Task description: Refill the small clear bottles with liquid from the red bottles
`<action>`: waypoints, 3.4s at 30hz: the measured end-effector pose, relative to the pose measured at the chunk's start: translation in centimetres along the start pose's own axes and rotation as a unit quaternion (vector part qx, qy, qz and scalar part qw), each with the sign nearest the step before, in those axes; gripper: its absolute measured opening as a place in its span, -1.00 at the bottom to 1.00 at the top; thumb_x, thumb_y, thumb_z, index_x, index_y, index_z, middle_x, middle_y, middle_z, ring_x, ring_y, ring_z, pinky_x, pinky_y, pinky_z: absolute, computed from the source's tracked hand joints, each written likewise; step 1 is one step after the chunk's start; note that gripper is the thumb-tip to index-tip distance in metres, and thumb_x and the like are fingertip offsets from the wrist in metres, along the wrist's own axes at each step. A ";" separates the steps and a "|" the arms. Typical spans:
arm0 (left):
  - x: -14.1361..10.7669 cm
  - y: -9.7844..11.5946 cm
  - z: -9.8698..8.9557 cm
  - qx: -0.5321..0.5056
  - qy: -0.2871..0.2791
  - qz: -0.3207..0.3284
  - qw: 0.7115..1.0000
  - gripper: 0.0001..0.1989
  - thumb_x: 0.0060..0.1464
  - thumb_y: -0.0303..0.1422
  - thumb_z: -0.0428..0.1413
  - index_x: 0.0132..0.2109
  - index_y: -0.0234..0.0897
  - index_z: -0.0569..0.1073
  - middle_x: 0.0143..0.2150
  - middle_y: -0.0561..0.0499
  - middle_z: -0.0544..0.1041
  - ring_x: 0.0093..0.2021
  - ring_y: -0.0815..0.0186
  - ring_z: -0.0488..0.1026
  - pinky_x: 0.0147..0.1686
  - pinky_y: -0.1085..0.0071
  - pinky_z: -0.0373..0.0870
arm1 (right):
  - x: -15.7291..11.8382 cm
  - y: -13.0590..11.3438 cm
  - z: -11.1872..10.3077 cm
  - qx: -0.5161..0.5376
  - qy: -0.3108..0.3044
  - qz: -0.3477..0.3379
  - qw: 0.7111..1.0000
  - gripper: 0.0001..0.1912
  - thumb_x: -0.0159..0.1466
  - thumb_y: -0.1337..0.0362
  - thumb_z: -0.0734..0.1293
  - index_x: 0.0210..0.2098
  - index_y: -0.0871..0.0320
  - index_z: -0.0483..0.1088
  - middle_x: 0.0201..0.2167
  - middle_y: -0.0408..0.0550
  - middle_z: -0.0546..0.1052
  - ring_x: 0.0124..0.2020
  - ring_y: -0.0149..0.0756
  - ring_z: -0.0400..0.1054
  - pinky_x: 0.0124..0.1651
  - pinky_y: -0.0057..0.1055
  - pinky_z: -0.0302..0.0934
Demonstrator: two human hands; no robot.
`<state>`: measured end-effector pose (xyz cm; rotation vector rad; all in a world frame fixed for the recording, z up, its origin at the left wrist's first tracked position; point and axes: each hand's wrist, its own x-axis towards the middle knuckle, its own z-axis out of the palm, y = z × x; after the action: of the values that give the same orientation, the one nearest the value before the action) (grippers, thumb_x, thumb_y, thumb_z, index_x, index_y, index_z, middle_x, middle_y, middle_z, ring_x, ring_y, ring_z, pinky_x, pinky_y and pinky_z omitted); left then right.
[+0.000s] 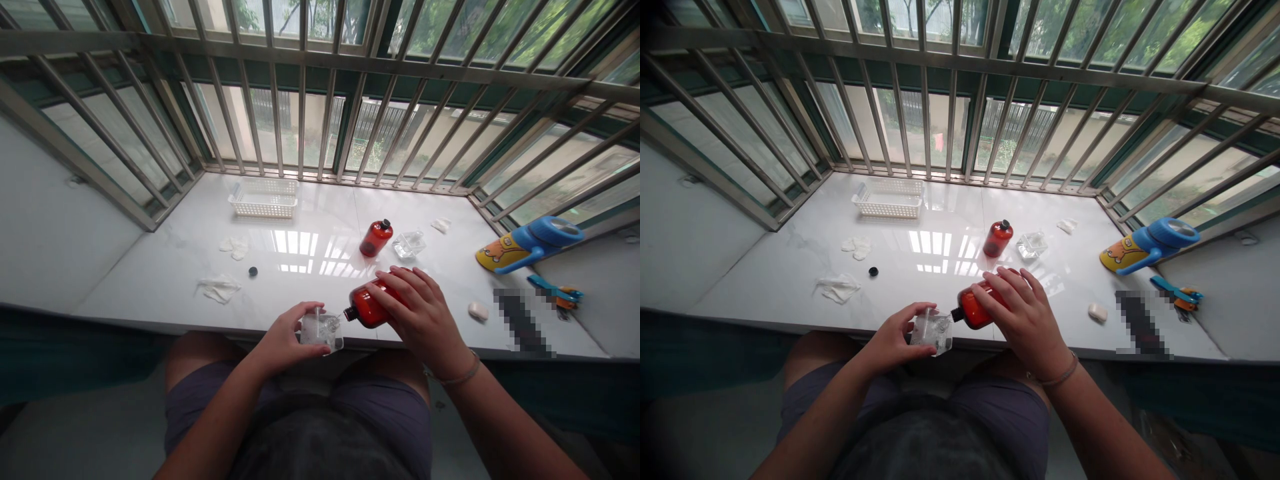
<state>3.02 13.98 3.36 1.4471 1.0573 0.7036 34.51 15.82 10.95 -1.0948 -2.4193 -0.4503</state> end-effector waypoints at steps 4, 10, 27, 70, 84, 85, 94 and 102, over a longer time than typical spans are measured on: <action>0.0 0.0 0.0 0.001 0.000 -0.002 1.000 -0.20 -0.01 -0.13 0.53 0.34 -0.04 0.46 0.32 -0.14 0.54 0.31 -0.09 0.50 0.22 0.06 0.54 | 0.0 0.1 0.0 0.001 0.002 -0.001 1.000 -0.41 0.42 0.54 0.36 0.36 -0.01 0.39 0.31 0.07 0.54 0.37 0.10 0.35 0.47 0.20 0.16; 0.0 0.1 0.0 0.002 0.002 0.002 1.000 -0.21 0.00 -0.14 0.52 0.34 -0.05 0.47 0.32 -0.14 0.55 0.32 -0.08 0.50 0.22 0.07 0.55 | 0.0 0.1 0.1 0.001 0.003 0.001 1.000 -0.42 0.42 0.54 0.36 0.35 0.00 0.40 0.32 0.07 0.53 0.38 0.10 0.35 0.47 0.19 0.15; 0.0 0.4 0.0 -0.002 0.006 0.001 1.000 -0.21 -0.02 -0.14 0.52 0.33 -0.08 0.48 0.32 -0.16 0.56 0.30 -0.09 0.53 0.22 0.06 0.55 | 0.2 0.3 -0.3 -0.011 -0.007 -0.005 1.000 -0.41 0.43 0.52 0.36 0.37 -0.04 0.38 0.35 0.05 0.51 0.42 0.08 0.32 0.49 0.20 0.13; -0.1 0.1 -0.1 0.005 0.023 0.004 1.000 -0.22 -0.03 -0.14 0.53 0.32 -0.06 0.50 0.33 -0.16 0.55 0.31 -0.13 0.50 0.20 0.05 0.55 | 1.0 0.2 -0.8 -0.025 -0.002 -0.032 0.999 -0.37 0.40 0.57 0.36 0.36 -0.06 0.41 0.34 0.03 0.52 0.42 0.07 0.33 0.51 0.21 0.12; -0.1 0.4 -0.1 0.018 0.026 0.003 0.999 -0.21 -0.04 -0.12 0.52 0.32 -0.07 0.50 0.33 -0.17 0.55 0.30 -0.14 0.50 0.19 0.01 0.55 | 1.3 0.4 -1.1 -0.043 -0.001 -0.050 0.998 -0.40 0.41 0.56 0.38 0.35 -0.04 0.43 0.34 0.03 0.53 0.40 0.10 0.35 0.51 0.24 0.14; -0.1 0.4 -0.1 0.019 0.027 0.004 0.999 -0.21 -0.04 -0.12 0.52 0.32 -0.07 0.50 0.33 -0.17 0.55 0.30 -0.14 0.50 0.19 0.01 0.55 | 1.3 0.4 -1.1 -0.043 -0.001 -0.051 0.998 -0.40 0.41 0.56 0.38 0.35 -0.03 0.43 0.34 0.03 0.53 0.40 0.10 0.35 0.51 0.23 0.14; -0.1 0.2 -0.1 0.016 0.026 0.006 1.000 -0.22 -0.03 -0.11 0.52 0.32 -0.07 0.50 0.33 -0.17 0.55 0.30 -0.13 0.51 0.19 0.04 0.56 | 1.3 0.5 -1.1 -0.046 0.001 -0.059 0.997 -0.41 0.41 0.57 0.37 0.34 -0.02 0.44 0.33 0.04 0.53 0.39 0.10 0.36 0.50 0.25 0.15; 0.0 0.0 0.0 0.013 0.022 0.007 1.000 -0.23 -0.03 -0.13 0.53 0.30 -0.07 0.50 0.33 -0.15 0.54 0.29 -0.11 0.52 0.18 0.07 0.56 | 1.3 0.5 -1.0 -0.039 -0.007 -0.060 0.997 -0.36 0.40 0.58 0.38 0.36 -0.09 0.41 0.34 -0.02 0.53 0.42 0.06 0.33 0.53 0.24 0.13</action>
<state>2.97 13.97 3.34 1.4684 1.0951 0.7377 34.36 16.49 12.54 -0.9918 -2.5083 -0.5834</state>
